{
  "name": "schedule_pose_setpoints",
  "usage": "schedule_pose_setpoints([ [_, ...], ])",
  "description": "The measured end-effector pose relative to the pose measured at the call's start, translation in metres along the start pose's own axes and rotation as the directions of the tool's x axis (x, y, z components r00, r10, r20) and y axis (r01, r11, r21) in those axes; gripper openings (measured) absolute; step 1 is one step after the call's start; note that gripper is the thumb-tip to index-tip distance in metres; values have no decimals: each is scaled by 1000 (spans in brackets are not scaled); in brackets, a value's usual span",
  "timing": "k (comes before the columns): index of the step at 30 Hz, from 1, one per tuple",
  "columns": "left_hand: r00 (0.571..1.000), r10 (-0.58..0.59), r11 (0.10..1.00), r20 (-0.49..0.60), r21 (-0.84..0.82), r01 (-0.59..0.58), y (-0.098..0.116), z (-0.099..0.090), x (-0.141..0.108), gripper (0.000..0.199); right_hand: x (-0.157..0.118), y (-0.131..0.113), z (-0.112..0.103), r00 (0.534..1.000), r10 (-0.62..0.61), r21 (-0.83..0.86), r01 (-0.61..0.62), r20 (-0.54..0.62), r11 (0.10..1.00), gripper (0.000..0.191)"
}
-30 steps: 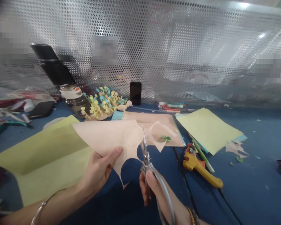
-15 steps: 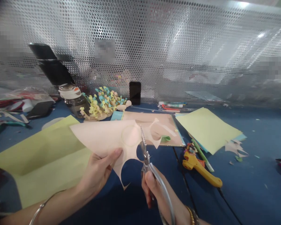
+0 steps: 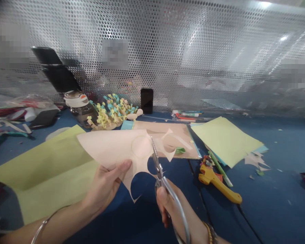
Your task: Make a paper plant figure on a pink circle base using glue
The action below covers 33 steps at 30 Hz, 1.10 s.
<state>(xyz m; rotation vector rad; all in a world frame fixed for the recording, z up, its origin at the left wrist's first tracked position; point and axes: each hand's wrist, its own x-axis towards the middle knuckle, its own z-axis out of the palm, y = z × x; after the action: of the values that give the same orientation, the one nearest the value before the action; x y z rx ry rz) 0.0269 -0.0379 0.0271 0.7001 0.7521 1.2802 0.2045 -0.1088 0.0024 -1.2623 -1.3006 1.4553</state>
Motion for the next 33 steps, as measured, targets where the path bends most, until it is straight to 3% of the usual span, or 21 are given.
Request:
schedule_pose_setpoints([
  [8, 999, 49, 994, -10, 95, -48, 2, -10, 8, 22, 1, 2, -3, 998, 48, -38, -49, -35, 998, 53],
  [20, 991, 100, 994, -89, 48, -96, 11, -7, 13, 39, 2, 1, -4, 996, 68, -162, -75, -50, 984, 52],
  [33, 982, 128, 991, -141, 44, -123, 14, -6, 15, 40, 2, 2, -7, 990, 133, -166, -140, -53, 976, 54],
])
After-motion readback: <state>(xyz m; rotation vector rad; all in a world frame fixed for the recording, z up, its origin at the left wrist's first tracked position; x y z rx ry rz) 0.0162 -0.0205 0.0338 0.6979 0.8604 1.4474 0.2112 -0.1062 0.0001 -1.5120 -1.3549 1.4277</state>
